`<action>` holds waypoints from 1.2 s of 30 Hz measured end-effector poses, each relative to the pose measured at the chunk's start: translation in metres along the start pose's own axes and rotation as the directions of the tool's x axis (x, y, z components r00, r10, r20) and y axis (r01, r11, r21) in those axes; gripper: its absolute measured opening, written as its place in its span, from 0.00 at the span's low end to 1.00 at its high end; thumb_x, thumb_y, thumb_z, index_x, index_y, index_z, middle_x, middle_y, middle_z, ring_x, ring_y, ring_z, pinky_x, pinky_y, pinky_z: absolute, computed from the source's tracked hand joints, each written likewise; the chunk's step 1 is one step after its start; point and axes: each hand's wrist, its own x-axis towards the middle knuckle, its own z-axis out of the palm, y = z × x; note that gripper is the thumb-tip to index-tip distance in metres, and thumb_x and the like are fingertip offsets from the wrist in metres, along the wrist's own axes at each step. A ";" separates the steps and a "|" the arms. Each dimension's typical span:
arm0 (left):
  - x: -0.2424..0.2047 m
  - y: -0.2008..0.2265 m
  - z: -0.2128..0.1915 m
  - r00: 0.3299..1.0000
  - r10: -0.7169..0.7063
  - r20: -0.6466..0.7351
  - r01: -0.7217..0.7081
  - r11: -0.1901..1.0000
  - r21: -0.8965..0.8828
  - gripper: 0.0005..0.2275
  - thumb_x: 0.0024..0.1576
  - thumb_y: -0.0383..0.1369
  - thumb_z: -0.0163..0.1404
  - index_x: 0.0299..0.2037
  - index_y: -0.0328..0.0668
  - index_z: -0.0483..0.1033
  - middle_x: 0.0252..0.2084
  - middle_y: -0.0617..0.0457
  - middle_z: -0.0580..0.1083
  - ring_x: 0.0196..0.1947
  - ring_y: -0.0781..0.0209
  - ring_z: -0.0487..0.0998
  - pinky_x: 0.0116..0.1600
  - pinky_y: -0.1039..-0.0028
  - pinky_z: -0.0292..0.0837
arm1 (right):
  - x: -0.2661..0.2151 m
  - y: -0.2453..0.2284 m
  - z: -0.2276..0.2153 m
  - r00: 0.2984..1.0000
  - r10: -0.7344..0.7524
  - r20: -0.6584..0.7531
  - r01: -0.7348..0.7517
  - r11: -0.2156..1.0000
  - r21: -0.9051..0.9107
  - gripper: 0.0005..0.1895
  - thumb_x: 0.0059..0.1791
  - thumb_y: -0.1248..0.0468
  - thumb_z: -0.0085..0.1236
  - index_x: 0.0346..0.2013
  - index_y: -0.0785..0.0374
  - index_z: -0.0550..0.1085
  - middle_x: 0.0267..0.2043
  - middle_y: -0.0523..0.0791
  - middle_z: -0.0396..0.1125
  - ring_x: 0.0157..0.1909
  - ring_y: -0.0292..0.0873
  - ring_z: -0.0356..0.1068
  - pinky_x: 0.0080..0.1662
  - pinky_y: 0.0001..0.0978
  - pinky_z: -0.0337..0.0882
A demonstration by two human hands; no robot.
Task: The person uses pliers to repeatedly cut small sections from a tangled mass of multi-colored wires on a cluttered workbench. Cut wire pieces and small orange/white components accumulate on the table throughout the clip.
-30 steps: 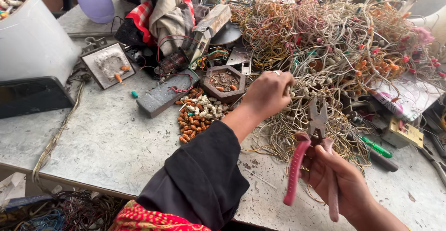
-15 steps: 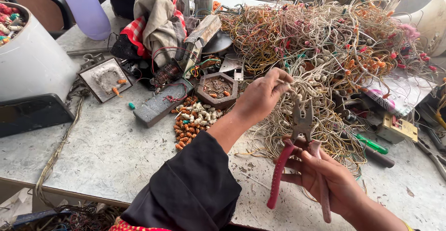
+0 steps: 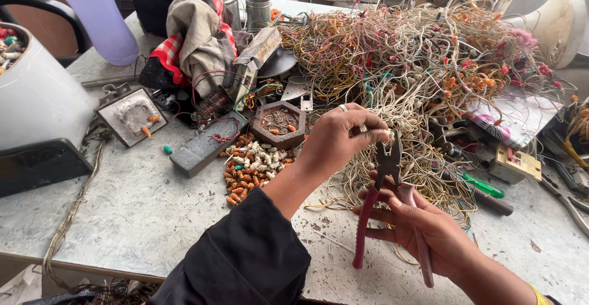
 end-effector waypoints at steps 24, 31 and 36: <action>-0.011 0.008 -0.002 0.996 -0.083 -0.031 0.074 0.970 -0.232 0.08 0.57 0.28 0.62 0.44 0.40 0.83 0.41 0.52 0.82 0.40 0.67 0.82 0.44 0.78 0.80 | -0.010 -0.010 -0.011 0.998 -0.058 -0.004 0.056 0.982 -0.179 0.28 0.51 0.64 0.46 0.67 0.64 0.57 0.66 0.60 0.64 0.65 0.58 0.67 0.64 0.61 0.66; -0.017 0.013 0.010 0.999 -0.027 0.045 0.037 0.972 -0.232 0.07 0.55 0.28 0.62 0.42 0.40 0.84 0.40 0.54 0.82 0.37 0.71 0.82 0.41 0.81 0.80 | -0.007 -0.012 -0.018 0.993 -0.110 -0.040 0.098 0.971 -0.220 0.29 0.51 0.64 0.48 0.67 0.64 0.57 0.66 0.60 0.64 0.65 0.56 0.67 0.64 0.59 0.67; -0.017 0.019 0.008 0.999 0.007 0.039 0.004 0.965 -0.263 0.07 0.56 0.28 0.62 0.43 0.39 0.84 0.40 0.53 0.81 0.38 0.70 0.82 0.43 0.79 0.80 | -0.011 -0.012 -0.020 0.990 -0.140 -0.008 0.132 0.950 -0.284 0.30 0.51 0.63 0.49 0.68 0.64 0.58 0.68 0.58 0.64 0.67 0.54 0.66 0.65 0.58 0.65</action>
